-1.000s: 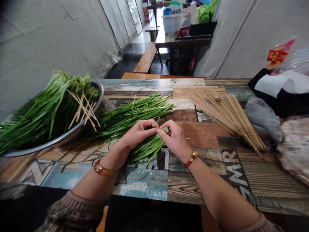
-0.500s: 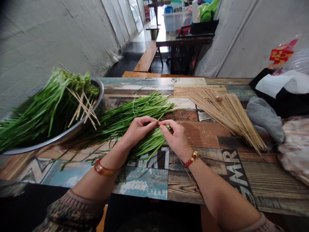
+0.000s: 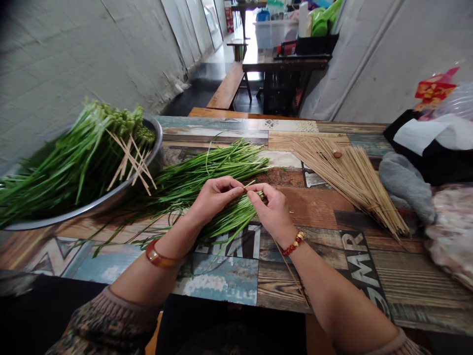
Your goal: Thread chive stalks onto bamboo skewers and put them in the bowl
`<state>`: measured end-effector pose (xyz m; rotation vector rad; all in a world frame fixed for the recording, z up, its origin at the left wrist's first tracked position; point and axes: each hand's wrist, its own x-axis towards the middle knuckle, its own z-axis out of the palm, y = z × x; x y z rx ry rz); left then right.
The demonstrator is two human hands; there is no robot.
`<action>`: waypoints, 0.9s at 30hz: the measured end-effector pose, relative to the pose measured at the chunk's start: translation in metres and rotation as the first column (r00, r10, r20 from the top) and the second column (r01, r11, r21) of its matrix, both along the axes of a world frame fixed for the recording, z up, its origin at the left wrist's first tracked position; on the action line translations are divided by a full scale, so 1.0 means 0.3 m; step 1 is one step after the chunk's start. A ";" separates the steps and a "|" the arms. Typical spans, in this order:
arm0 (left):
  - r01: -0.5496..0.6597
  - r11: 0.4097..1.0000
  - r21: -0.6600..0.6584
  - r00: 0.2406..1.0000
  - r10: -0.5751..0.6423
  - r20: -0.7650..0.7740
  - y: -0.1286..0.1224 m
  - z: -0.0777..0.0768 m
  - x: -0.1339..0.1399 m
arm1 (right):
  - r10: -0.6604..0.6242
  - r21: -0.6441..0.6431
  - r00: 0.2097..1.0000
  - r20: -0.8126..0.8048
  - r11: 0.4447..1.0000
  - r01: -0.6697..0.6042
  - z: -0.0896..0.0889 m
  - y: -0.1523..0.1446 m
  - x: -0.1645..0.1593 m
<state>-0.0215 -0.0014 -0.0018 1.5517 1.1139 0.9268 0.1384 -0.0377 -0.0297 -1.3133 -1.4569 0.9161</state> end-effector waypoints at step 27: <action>-0.027 0.932 0.362 0.969 0.113 -0.220 0.003 -0.022 0.006 | 0.022 -0.045 1.000 -0.012 0.999 -0.022 0.004 -0.004 0.003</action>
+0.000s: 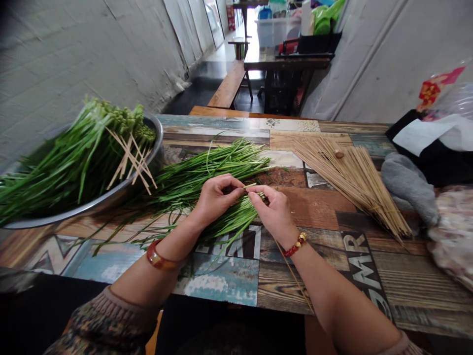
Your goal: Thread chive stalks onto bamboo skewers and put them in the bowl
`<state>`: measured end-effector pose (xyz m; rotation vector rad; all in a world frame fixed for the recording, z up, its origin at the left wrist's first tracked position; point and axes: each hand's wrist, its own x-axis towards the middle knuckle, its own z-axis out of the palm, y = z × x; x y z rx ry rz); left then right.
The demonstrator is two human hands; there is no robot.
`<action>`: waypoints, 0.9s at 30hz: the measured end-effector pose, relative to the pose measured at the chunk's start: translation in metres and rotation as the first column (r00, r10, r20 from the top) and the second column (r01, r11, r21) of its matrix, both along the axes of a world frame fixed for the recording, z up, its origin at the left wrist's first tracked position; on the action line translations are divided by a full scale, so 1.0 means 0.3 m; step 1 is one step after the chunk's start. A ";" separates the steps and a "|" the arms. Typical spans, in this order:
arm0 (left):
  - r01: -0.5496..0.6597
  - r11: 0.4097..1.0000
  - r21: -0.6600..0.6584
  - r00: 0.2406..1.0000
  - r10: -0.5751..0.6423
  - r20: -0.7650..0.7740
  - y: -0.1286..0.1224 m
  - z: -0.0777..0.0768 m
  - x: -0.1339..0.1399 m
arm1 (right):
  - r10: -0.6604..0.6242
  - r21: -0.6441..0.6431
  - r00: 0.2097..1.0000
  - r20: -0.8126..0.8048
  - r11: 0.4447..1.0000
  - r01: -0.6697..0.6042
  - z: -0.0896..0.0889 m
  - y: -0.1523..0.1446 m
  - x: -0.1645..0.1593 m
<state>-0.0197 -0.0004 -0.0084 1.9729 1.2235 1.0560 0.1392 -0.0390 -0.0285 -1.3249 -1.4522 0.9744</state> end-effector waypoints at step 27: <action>0.015 1.000 0.014 1.000 -0.015 -0.013 -0.007 -0.001 0.003 | -0.019 0.031 0.999 0.033 0.999 0.018 0.003 0.004 -0.002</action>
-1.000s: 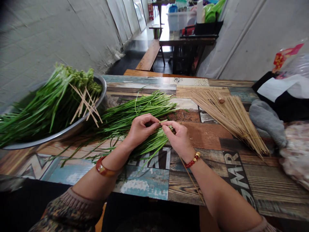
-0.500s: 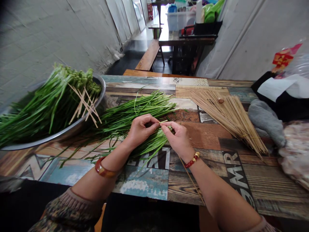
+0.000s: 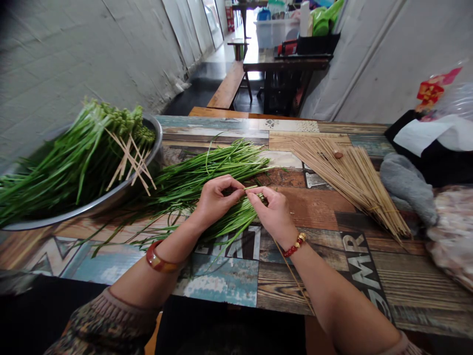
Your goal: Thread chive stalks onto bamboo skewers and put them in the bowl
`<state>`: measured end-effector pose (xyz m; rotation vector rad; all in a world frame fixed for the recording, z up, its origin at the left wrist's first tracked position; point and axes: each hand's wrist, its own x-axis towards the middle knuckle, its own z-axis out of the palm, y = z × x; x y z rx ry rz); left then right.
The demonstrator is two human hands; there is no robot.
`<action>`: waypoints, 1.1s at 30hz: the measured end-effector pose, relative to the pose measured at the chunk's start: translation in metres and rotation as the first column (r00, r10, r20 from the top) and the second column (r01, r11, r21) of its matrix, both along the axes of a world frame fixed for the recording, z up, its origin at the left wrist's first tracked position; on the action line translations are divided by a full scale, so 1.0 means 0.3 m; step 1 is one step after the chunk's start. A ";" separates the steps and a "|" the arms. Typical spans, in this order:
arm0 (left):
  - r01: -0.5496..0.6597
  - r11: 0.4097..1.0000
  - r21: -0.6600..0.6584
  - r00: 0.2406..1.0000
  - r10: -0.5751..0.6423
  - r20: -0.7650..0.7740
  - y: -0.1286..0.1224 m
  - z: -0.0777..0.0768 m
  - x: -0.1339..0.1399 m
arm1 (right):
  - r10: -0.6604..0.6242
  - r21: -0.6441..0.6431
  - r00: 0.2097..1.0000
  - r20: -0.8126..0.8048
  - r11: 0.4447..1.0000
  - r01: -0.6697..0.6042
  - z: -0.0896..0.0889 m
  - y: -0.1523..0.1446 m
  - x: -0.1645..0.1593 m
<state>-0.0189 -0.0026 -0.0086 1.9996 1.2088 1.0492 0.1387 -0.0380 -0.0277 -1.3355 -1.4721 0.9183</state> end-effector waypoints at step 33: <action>0.037 0.994 0.099 0.998 -0.032 -0.054 0.001 -0.012 -0.003 | -0.014 -0.006 1.000 0.027 1.000 0.014 -0.003 -0.001 0.002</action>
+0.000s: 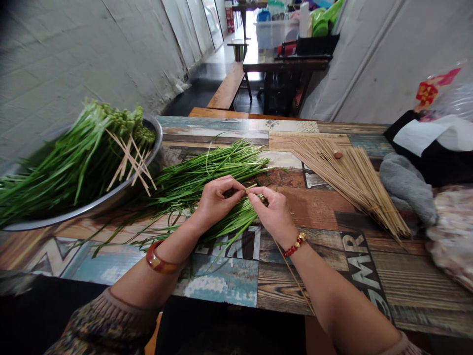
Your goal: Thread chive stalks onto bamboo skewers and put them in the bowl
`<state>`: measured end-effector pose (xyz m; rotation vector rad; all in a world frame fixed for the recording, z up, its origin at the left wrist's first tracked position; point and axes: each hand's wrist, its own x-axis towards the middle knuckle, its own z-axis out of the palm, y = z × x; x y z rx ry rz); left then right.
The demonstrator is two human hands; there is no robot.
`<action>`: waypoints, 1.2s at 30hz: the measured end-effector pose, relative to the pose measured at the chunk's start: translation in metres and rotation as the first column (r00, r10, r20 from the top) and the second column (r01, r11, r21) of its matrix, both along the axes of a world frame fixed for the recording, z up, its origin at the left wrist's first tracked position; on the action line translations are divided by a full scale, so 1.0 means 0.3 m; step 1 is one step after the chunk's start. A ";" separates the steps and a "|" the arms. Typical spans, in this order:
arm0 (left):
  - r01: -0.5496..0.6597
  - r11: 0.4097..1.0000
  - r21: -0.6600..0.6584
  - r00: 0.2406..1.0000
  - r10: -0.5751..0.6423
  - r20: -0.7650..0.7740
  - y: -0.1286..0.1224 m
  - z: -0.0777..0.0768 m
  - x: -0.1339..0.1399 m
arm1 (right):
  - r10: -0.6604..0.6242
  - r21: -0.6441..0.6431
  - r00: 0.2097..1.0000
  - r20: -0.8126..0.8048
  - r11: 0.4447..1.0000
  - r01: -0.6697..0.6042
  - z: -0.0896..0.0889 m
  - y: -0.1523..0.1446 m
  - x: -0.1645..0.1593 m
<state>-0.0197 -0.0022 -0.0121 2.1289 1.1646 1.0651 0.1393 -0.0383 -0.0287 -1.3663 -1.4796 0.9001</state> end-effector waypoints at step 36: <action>0.212 0.975 -0.064 0.975 -0.215 -0.046 -0.008 0.019 -0.004 | -0.034 0.015 0.998 -0.059 0.999 0.035 -0.014 0.015 0.012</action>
